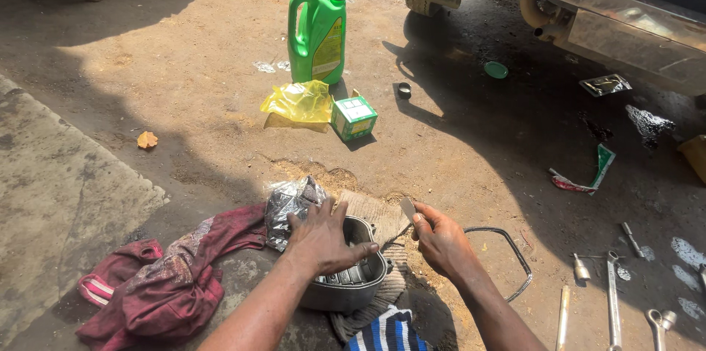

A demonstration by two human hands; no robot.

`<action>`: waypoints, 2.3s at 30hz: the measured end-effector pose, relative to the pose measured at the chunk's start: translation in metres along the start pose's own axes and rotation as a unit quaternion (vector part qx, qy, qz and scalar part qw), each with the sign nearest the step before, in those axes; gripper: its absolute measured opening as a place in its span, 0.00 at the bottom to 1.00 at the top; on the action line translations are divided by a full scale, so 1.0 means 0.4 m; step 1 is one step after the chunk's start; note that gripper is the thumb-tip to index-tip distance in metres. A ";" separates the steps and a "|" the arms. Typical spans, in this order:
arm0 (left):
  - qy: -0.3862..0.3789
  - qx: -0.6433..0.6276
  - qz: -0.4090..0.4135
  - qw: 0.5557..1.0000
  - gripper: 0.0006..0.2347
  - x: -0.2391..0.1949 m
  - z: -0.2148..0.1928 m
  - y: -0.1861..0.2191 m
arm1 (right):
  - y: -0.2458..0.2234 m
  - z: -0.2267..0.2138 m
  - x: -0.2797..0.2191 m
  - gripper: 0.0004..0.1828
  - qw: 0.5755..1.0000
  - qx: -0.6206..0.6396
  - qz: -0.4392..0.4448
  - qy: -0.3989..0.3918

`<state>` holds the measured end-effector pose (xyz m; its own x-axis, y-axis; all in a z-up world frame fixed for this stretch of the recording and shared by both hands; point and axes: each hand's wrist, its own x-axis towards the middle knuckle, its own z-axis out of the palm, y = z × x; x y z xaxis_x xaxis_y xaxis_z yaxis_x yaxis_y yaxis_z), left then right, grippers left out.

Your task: The person cleans a metal part using a cloth and a metal file. They wipe the part, file its edges, and wipe it again repeatedly.

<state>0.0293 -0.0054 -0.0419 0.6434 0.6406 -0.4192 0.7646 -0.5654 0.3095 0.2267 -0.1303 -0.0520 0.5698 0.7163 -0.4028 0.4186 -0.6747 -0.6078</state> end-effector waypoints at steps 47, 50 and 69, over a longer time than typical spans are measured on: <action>-0.073 0.063 0.116 0.989 0.65 0.027 0.029 -0.007 | -0.036 0.074 0.124 0.19 0.962 -0.196 -0.189 0.032; -0.074 0.058 0.117 0.989 0.65 0.027 0.035 -0.008 | -0.038 0.060 0.127 0.21 0.978 -0.167 -0.122 -0.011; -0.063 0.036 0.134 0.988 0.64 0.024 0.027 -0.011 | -0.035 0.031 0.183 0.22 0.959 -0.238 -0.153 -0.018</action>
<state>0.0317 -0.0021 -0.0565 0.8090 0.3960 -0.4343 0.5599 -0.7441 0.3645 0.2535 -0.0660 -0.0814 0.3479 0.8937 -0.2833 0.8423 -0.4306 -0.3241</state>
